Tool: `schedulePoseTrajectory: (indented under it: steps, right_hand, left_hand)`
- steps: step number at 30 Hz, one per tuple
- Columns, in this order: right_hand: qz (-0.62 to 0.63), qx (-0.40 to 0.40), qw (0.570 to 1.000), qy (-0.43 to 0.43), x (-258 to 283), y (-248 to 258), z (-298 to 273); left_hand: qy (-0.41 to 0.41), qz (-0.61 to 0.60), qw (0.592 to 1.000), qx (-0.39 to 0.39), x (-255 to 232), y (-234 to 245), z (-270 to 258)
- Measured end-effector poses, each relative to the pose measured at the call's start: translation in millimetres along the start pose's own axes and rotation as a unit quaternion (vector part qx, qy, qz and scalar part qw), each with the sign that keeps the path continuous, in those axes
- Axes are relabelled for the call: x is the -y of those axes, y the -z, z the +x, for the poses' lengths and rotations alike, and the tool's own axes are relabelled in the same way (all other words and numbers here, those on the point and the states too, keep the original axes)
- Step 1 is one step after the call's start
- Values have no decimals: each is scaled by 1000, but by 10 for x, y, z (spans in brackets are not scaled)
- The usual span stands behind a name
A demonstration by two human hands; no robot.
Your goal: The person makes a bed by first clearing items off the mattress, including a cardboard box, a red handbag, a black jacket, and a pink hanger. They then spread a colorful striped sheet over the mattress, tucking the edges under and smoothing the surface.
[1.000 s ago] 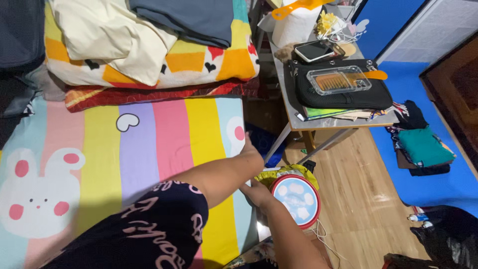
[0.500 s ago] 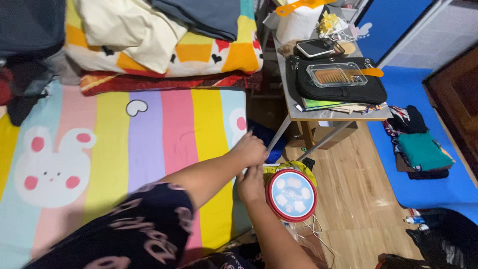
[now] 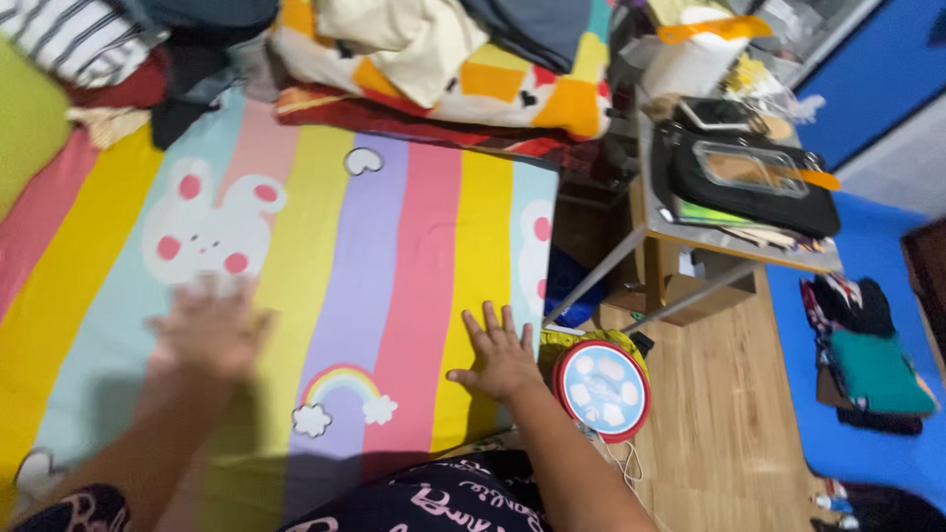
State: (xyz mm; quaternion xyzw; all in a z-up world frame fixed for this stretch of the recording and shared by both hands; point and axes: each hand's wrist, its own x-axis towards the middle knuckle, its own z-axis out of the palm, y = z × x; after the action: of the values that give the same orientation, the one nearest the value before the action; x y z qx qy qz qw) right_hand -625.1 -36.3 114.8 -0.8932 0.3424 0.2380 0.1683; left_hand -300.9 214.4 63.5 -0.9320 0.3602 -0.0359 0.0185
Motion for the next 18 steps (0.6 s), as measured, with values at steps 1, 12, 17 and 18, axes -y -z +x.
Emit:
schedulePoseTrajectory:
  steps: [1, 12, 17, 18]
  right_hand:
    - [-7, -2, 1000, -2, -25, -12, -6]
    - [-95, 1, 994, -47, -272, -315, 432]
    - [-100, 4, 993, -57, -379, -398, 582]
    - [-97, 4, 993, -61, -392, -424, 600]
  left_hand:
    - [15, 4, 999, -45, 224, -19, -57]
    - [152, -6, 985, -76, 2166, -778, -586]
    - [283, -97, 953, -44, 2915, -795, -299]
    - [284, -103, 952, -43, 2908, -767, -207]
